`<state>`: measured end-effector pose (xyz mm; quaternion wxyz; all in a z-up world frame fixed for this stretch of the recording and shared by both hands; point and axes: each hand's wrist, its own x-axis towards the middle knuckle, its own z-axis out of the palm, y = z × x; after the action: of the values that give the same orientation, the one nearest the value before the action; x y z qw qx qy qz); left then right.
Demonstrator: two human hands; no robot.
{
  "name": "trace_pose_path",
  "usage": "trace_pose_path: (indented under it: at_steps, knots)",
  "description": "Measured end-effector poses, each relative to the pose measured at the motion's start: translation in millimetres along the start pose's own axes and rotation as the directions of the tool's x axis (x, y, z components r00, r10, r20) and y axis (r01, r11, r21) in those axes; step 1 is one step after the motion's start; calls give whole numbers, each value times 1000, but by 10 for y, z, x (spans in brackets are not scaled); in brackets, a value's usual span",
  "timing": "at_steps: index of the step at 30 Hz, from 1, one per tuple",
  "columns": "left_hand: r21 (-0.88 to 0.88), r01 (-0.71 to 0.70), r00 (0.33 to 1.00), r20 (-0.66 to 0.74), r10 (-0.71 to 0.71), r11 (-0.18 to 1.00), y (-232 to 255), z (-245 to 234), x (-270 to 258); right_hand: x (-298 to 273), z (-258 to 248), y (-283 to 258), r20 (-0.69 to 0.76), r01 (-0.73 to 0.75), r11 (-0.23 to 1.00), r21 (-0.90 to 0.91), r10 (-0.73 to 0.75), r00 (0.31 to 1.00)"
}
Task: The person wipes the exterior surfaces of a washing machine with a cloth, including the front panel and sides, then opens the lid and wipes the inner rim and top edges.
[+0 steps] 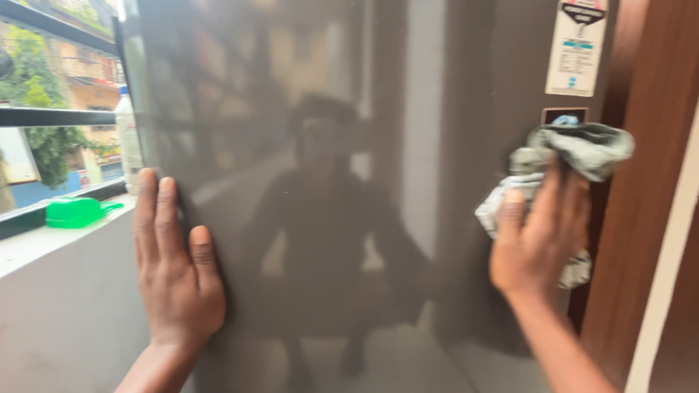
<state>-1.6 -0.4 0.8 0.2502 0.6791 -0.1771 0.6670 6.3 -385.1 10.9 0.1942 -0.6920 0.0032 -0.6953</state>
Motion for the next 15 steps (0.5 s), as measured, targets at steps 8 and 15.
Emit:
trace_pose_path:
  at_steps: [8,15]
  knots:
    - [-7,20,1000,-2,-20,1000,-14,14,5,77,-82,303,80,-538,820,195,534,842]
    - [22,33,999,-2,-33,999,1,31,-6,51,138,13,-23,-273,961,-45,272,962]
